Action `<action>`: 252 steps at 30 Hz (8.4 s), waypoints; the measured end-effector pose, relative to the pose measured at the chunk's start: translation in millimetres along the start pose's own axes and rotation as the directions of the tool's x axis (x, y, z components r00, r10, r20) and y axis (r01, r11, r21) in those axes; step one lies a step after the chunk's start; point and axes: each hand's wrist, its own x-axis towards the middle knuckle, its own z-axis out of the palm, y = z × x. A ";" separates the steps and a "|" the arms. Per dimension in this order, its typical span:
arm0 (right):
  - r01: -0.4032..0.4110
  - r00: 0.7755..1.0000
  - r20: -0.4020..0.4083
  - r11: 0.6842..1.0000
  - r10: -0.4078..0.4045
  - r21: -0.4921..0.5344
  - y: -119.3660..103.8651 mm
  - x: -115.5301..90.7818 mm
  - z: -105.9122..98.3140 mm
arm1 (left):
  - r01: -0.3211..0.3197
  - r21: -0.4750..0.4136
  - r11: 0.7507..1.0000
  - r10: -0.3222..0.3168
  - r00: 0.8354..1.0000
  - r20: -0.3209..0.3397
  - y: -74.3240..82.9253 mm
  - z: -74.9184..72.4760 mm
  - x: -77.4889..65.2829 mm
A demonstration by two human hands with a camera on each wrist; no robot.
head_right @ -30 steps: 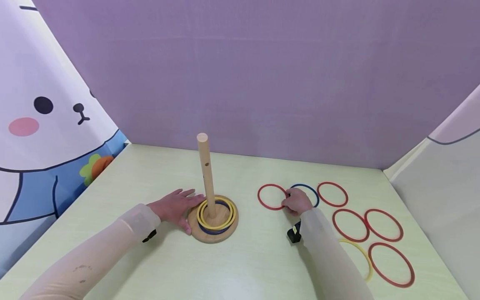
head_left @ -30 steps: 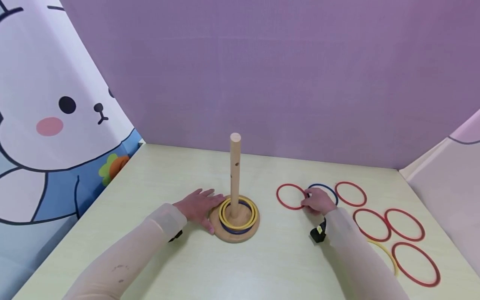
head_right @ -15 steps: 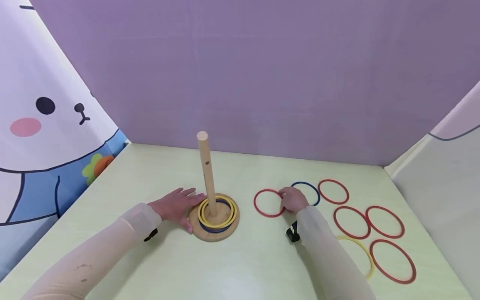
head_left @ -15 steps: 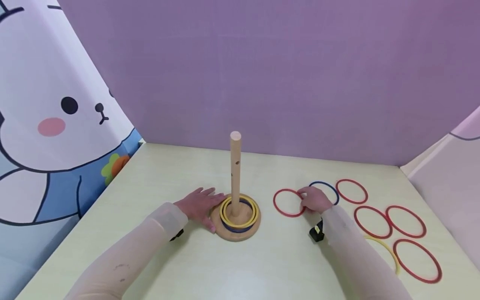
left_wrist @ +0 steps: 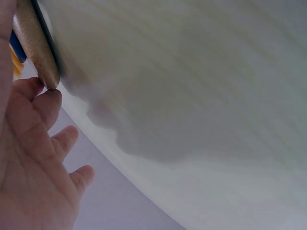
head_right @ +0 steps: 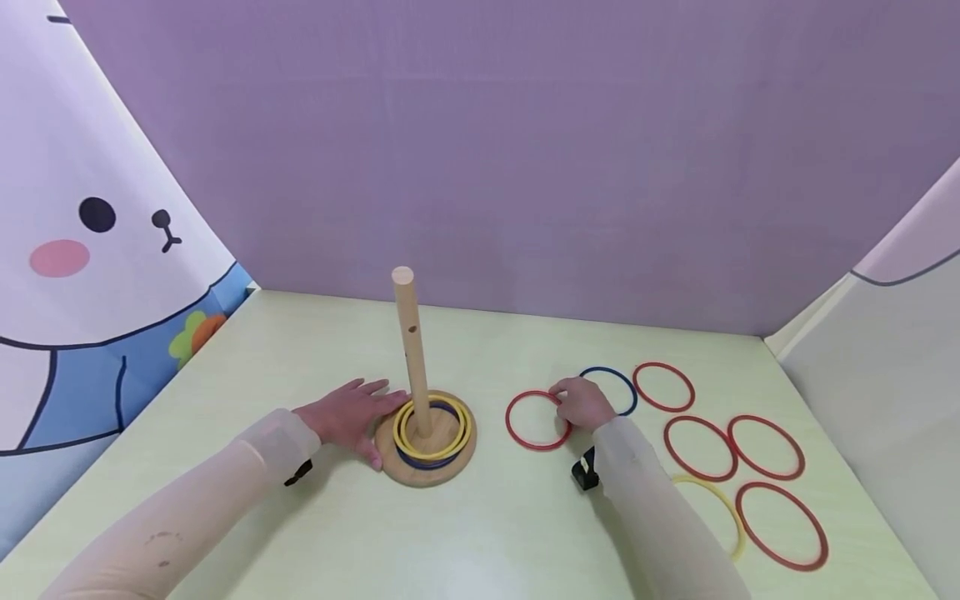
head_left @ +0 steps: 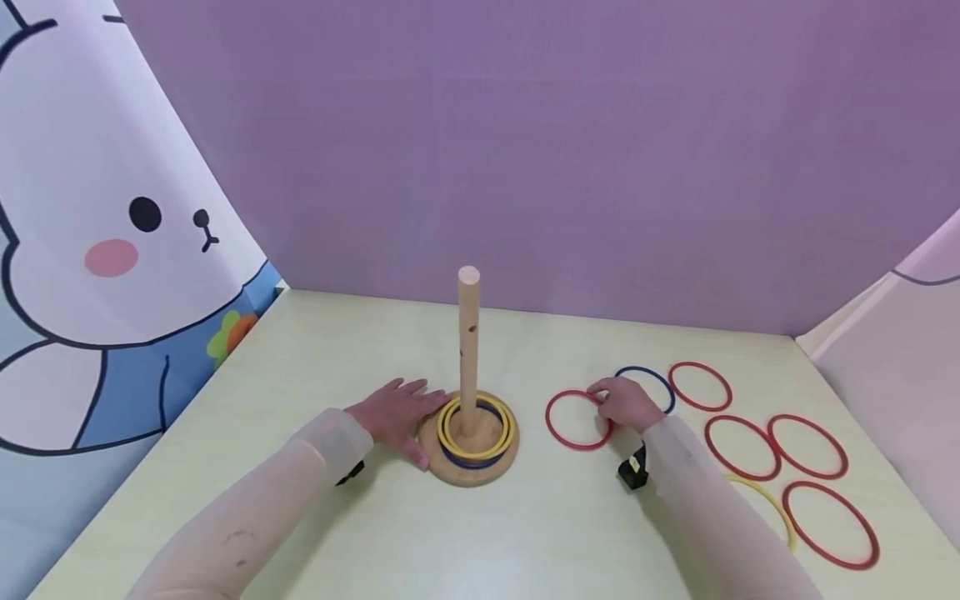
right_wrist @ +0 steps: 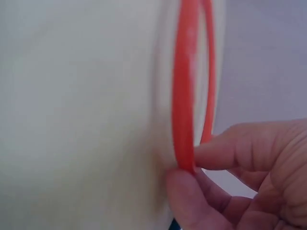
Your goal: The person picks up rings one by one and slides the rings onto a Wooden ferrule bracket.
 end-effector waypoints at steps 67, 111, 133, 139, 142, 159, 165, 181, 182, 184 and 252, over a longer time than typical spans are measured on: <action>0.399 0.905 -0.317 0.312 -0.284 0.862 -172.2 -87.9 -74.7 | -0.055 -0.060 0.997 0.053 0.998 -0.040 -3.8 2.7 -3.8; 0.306 0.947 -0.210 0.484 -0.242 0.820 -191.1 -68.5 -29.9 | 0.010 -0.023 1.000 -0.010 1.000 0.014 -0.8 1.1 1.9; 0.216 0.971 -0.096 0.635 -0.217 0.741 -139.3 -50.3 20.7 | -0.019 -0.059 0.998 0.019 1.000 0.004 -0.6 0.3 -0.6; 0.188 0.977 -0.077 0.639 -0.198 0.746 -135.4 -48.5 30.0 | -0.039 -0.018 0.999 0.039 0.999 -0.015 -1.6 1.1 0.4; 0.170 0.980 -0.059 0.635 -0.191 0.754 -131.5 -47.5 35.1 | -0.042 0.000 0.999 0.042 0.999 -0.016 -2.7 1.3 -0.4; 0.151 0.975 -0.012 0.626 -0.221 0.765 -106.7 -40.0 62.7 | -0.042 -0.006 0.999 0.042 0.999 -0.014 -1.7 0.4 0.2; 0.132 0.974 0.021 0.636 -0.227 0.760 -98.9 -36.1 69.3 | -0.010 -0.025 1.000 0.010 1.000 0.012 -0.9 0.4 1.5; 0.093 0.985 0.042 0.716 -0.168 0.692 -86.4 -25.3 70.0 | -0.035 -0.062 0.997 0.034 0.999 -0.014 -0.9 -0.3 -1.0; 0.089 0.985 0.043 0.717 -0.164 0.692 -85.8 -24.8 70.0 | -0.033 -0.061 0.998 0.033 0.999 -0.013 -0.8 -0.2 -1.2; 0.082 0.987 0.045 0.719 -0.155 0.690 -84.7 -24.2 69.8 | -0.029 -0.059 0.998 0.028 1.000 -0.010 -0.6 -0.1 -1.3; 0.340 0.940 0.099 0.925 -0.327 -0.170 93.9 -98.1 -72.9 | -0.016 -0.078 0.997 0.017 1.000 0.005 -0.9 -0.6 -3.8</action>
